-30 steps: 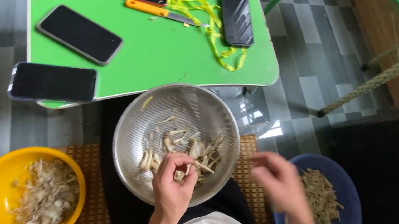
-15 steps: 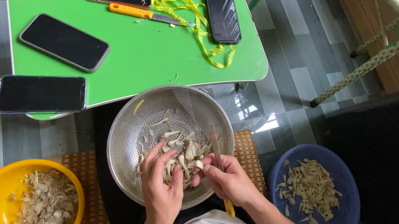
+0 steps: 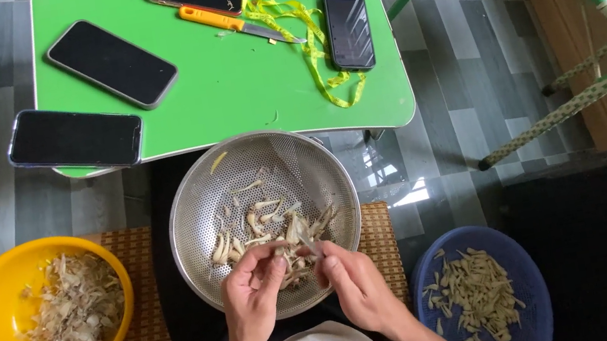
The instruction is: Peeling the outer layer of plant stems using a small knife and sorting them into bowls.
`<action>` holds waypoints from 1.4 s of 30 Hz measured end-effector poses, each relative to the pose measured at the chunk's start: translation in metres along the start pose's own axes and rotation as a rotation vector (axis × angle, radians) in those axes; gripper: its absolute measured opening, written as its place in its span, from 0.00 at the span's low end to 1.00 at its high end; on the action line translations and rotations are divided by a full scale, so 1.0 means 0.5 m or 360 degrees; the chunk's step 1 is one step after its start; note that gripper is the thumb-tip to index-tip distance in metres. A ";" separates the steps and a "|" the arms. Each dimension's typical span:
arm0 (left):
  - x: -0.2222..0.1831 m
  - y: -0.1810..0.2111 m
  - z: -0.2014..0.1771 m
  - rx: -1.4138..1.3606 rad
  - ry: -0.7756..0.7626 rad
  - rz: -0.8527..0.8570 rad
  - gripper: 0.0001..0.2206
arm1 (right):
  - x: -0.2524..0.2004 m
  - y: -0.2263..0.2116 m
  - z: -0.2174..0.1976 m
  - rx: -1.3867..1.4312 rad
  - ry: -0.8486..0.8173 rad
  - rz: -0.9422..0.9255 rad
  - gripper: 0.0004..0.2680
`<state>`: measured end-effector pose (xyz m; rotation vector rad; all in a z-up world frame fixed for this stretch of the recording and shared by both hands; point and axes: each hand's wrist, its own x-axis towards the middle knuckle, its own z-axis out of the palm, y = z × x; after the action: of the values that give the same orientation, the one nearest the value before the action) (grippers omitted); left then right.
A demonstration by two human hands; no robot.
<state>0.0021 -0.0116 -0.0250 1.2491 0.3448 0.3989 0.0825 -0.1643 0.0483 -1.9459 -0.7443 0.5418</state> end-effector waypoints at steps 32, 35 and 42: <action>-0.002 0.013 0.003 0.0810 0.0043 0.0305 0.01 | 0.047 0.041 -0.035 0.0375 -0.0403 -0.0196 0.07; 0.000 0.015 0.003 0.0859 0.0031 0.0433 0.01 | 0.051 0.050 -0.032 0.0535 -0.0448 -0.0120 0.05; 0.008 0.026 0.000 0.0862 -0.0040 0.0584 0.03 | 0.061 0.068 -0.031 0.0937 -0.0604 -0.0023 0.11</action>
<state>0.0042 -0.0063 -0.0128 1.8572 0.2041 0.6278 0.1239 -0.1651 0.0230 -1.3038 -0.7260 1.0127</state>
